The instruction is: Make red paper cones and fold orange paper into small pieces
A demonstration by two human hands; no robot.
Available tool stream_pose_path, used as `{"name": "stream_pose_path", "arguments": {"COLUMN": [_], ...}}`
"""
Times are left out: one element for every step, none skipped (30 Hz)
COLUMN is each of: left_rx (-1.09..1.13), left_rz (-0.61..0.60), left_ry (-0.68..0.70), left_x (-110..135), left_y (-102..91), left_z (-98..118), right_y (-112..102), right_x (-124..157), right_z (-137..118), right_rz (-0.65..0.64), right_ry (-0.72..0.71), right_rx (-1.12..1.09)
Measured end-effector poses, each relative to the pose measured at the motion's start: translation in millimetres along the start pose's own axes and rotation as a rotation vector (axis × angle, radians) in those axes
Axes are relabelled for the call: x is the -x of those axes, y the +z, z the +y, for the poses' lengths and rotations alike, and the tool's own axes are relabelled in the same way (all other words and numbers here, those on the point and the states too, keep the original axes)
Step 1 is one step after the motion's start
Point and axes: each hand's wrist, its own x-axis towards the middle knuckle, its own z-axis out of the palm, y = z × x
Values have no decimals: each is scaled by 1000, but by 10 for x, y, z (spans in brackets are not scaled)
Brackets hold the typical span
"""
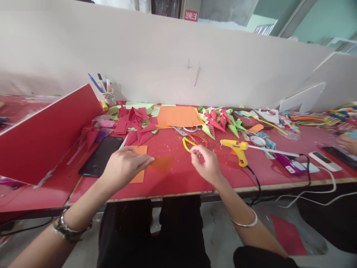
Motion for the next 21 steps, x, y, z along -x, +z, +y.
{"name": "stream_pose_path", "arguments": {"left_rx": [4,14,29,58,109,179,261,340,403,444,472,503,547,611,686,756,809,840,848,839,819], "left_rz": [11,28,50,75,87,77,54,24,-4,-26,-43,-64,-107,-172,-248,-325,-382,-416,-427,-419,-406], "left_ry": [35,59,75,93,109,119,116,91,41,-33,-113,-185,-245,-287,-316,-342,-372,-408,-445,-479,-506], "left_x": [-18,-37,-57,-76,-93,-109,-123,-134,-142,-146,-145,-139,-127,-111,-92,-74,-57,-44,-36,-31,-30], "left_y": [12,20,21,14,0,-22,-46,-70,-87,-93,-87,-67,-35,5,49,90,126,154,174,186,195], "left_z": [59,126,193,252,299,330,344,341,324,297,263,228,194,166,145,133,129,134,144,158,172], "right_y": [12,28,46,63,77,87,91,90,85,76,66,56,48,43,43,47,55,65,74,80,79], "right_x": [-9,-24,-42,-60,-76,-88,-95,-97,-93,-86,-75,-63,-52,-42,-36,-33,-36,-44,-56,-72,-92], "right_z": [-70,-142,-208,-262,-301,-324,-335,-336,-331,-325,-321,-318,-317,-317,-315,-310,-301,-288,-273,-256,-242], "right_rz": [-30,-84,-136,-171,-184,-169,-137,-100,-70,-52,-41,-40,-46,-55,-71,-94,-122,-150,-170,-177,-178], "right_ry": [-43,-105,-170,-221,-252,-261,-256,-247,-239,-236,-235,-231,-224,-217,-209,-205,-200,-193,-184,-174,-171], "right_rx": [-32,-40,-39,-43,-57,-84,-118,-154,-191,-231,-275,-323,-371,-411,-437,-445,-439,-420,-395,-367,-339]}}
